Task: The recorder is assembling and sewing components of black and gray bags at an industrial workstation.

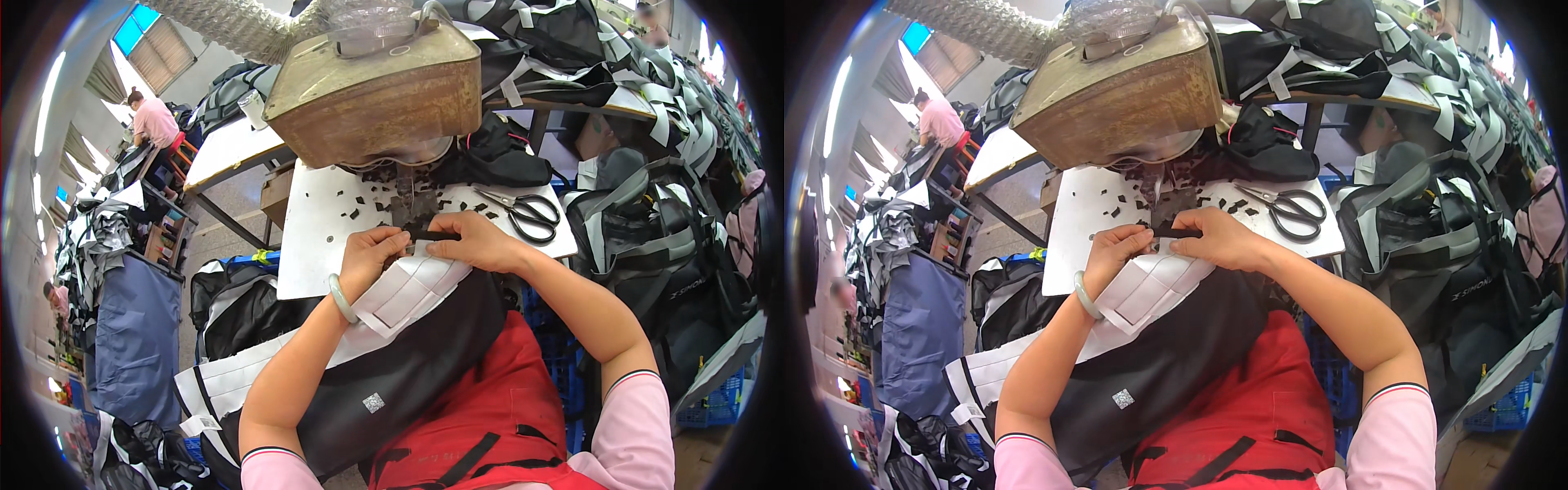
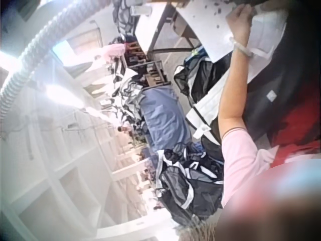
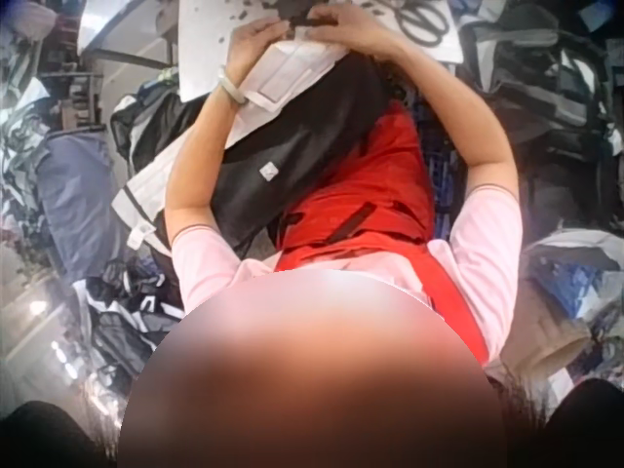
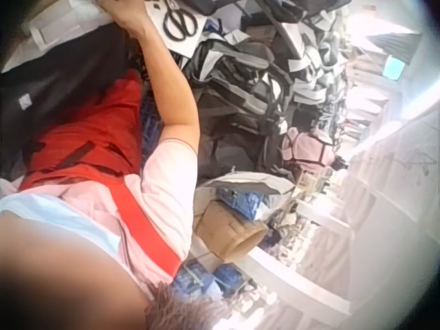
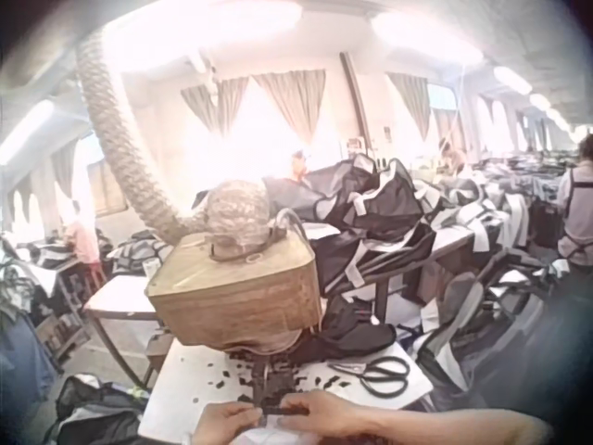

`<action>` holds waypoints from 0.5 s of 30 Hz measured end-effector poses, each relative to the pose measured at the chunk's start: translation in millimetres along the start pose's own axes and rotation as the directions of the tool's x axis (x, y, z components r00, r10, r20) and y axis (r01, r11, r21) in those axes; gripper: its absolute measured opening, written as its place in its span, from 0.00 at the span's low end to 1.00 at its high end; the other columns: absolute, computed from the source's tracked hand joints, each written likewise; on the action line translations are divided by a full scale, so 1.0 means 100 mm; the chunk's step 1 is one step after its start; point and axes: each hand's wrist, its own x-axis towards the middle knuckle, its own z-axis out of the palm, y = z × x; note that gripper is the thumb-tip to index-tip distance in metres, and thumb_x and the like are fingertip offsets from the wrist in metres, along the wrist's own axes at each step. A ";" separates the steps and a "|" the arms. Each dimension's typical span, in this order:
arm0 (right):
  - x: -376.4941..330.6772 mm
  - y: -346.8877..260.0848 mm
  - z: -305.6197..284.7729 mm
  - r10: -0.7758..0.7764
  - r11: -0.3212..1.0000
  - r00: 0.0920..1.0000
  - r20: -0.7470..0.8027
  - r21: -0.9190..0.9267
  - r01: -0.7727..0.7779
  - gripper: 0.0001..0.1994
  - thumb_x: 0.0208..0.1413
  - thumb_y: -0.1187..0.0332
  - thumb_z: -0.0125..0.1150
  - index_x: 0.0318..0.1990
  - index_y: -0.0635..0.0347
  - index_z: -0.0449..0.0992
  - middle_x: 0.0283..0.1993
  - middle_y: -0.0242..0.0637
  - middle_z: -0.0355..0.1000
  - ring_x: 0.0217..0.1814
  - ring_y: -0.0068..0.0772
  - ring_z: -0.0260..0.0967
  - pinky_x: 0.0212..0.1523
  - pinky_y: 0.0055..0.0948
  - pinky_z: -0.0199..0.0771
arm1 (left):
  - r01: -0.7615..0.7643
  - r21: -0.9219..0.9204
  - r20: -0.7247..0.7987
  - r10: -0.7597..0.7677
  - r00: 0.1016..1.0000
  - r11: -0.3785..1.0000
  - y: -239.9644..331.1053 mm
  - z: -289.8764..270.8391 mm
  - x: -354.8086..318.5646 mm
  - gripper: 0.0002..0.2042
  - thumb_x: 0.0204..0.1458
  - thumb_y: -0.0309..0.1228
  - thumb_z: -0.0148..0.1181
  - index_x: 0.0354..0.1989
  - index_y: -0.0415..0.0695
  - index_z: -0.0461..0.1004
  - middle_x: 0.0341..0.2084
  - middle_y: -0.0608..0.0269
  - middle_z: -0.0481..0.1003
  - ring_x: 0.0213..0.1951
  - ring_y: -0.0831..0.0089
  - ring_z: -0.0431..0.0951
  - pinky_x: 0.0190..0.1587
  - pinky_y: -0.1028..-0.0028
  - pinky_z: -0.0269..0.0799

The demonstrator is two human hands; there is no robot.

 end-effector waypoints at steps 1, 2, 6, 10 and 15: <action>0.03 0.03 -0.01 -0.002 1.000 1.000 0.009 0.019 0.002 0.11 0.56 0.64 0.62 0.38 0.65 0.75 0.31 0.27 0.72 0.33 0.15 0.63 0.35 0.21 0.64 | 0.030 -0.029 0.004 -0.030 1.000 0.999 0.00 -0.02 0.03 0.07 0.56 0.29 0.62 0.33 0.38 0.78 0.22 0.68 0.75 0.24 0.82 0.72 0.28 0.82 0.67; 0.06 0.05 -0.02 -0.004 0.999 1.000 0.019 0.038 0.003 0.11 0.56 0.64 0.62 0.38 0.65 0.75 0.31 0.26 0.71 0.33 0.15 0.63 0.34 0.21 0.64 | 0.061 -0.058 0.008 -0.061 0.998 0.996 -0.01 -0.03 0.05 0.06 0.56 0.29 0.61 0.33 0.38 0.78 0.22 0.68 0.75 0.24 0.82 0.72 0.28 0.82 0.67; 0.13 0.07 -0.07 0.053 0.997 0.998 0.028 0.057 -0.054 0.12 0.56 0.62 0.62 0.39 0.64 0.76 0.32 0.26 0.71 0.34 0.14 0.63 0.33 0.20 0.63 | 0.040 -0.171 0.025 -0.036 0.999 0.985 -0.02 -0.04 0.15 0.06 0.54 0.28 0.63 0.33 0.37 0.78 0.21 0.66 0.75 0.23 0.82 0.72 0.27 0.82 0.67; 0.28 0.21 -0.10 0.025 0.985 0.997 -0.076 0.170 -0.012 0.12 0.54 0.64 0.63 0.38 0.65 0.76 0.30 0.26 0.71 0.31 0.16 0.63 0.31 0.23 0.63 | -0.106 -0.101 -0.008 0.106 0.994 0.989 -0.11 -0.25 0.28 0.05 0.54 0.26 0.59 0.33 0.37 0.77 0.21 0.66 0.73 0.24 0.79 0.73 0.27 0.80 0.69; 0.26 0.30 -0.16 0.059 0.975 0.997 -0.053 0.218 -0.046 0.13 0.55 0.64 0.63 0.40 0.66 0.77 0.31 0.27 0.71 0.34 0.17 0.64 0.34 0.23 0.63 | 0.034 -0.194 -0.035 -0.042 0.999 0.980 -0.03 -0.41 0.25 0.06 0.54 0.26 0.57 0.37 0.37 0.77 0.24 0.67 0.72 0.26 0.78 0.74 0.29 0.79 0.71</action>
